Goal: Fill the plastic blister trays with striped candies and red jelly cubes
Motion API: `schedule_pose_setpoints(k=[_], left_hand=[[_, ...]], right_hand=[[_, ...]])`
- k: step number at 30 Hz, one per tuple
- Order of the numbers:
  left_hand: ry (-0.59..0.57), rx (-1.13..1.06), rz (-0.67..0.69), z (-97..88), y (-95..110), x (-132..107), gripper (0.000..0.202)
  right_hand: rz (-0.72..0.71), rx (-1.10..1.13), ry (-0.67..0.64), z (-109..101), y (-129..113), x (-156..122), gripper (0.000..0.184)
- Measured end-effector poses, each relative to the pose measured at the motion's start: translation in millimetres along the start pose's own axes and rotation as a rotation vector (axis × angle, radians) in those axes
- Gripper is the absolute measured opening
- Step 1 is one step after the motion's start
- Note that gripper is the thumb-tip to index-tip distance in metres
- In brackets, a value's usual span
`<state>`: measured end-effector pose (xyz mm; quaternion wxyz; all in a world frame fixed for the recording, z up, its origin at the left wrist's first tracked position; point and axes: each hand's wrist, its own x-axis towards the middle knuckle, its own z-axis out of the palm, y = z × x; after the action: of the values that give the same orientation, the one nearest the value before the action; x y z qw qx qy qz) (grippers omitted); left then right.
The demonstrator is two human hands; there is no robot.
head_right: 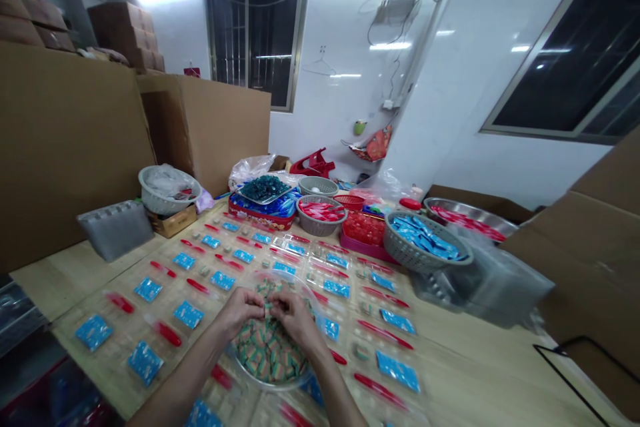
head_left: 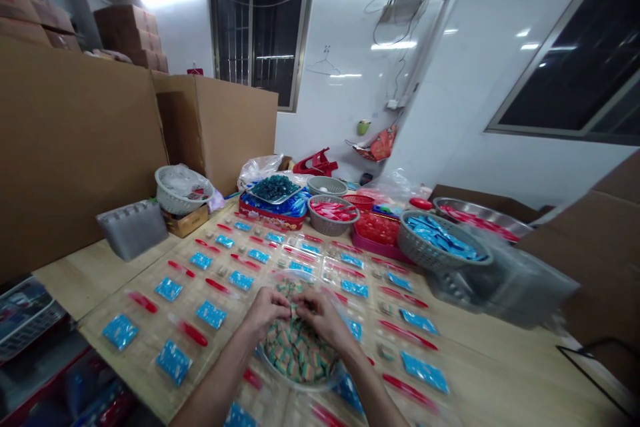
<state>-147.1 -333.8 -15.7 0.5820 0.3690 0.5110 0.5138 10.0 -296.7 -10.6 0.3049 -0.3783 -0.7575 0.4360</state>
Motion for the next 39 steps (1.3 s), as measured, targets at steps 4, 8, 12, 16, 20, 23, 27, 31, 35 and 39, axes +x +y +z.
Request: schedule_pose_setpoints(k=[4,8,12,16,20,23,27,31,35,39], left_hand=[[0.068,-0.059,-0.011,-2.0,-1,-1,0.012],[0.147,-0.107,0.002,-2.1,-3,-1,0.017],[0.126,-0.164,0.031,2.2,-2,-5,0.017],[0.150,-0.162,0.103,6.2,1,-8,0.020],[0.203,-0.126,0.168,5.6,0,-3,0.014],[0.265,-0.109,0.207,3.7,-4,1,0.014],[0.279,-0.062,0.250,3.2,-10,4,0.013],[0.305,0.018,0.287,4.1,-12,5,0.021],[0.337,0.123,0.365,4.4,-12,4,0.021],[0.339,0.221,0.414,4.3,-12,2,0.021]], right_hand=[[0.006,0.083,0.032,-2,5,0,0.008],[0.125,0.309,0.045,-2,6,0,0.018],[0.183,0.392,0.090,4,5,3,0.025],[0.163,0.410,0.114,12,9,9,0.023],[0.101,0.235,0.078,8,12,12,0.016],[0.024,-0.110,0.054,3,8,9,0.011],[-0.051,-0.443,0.034,1,5,2,0.016],[-0.081,-0.469,0.004,3,6,-2,0.020],[-0.103,-0.485,0.013,4,6,-5,0.017],[-0.087,-0.541,0.040,7,2,-7,0.015]])
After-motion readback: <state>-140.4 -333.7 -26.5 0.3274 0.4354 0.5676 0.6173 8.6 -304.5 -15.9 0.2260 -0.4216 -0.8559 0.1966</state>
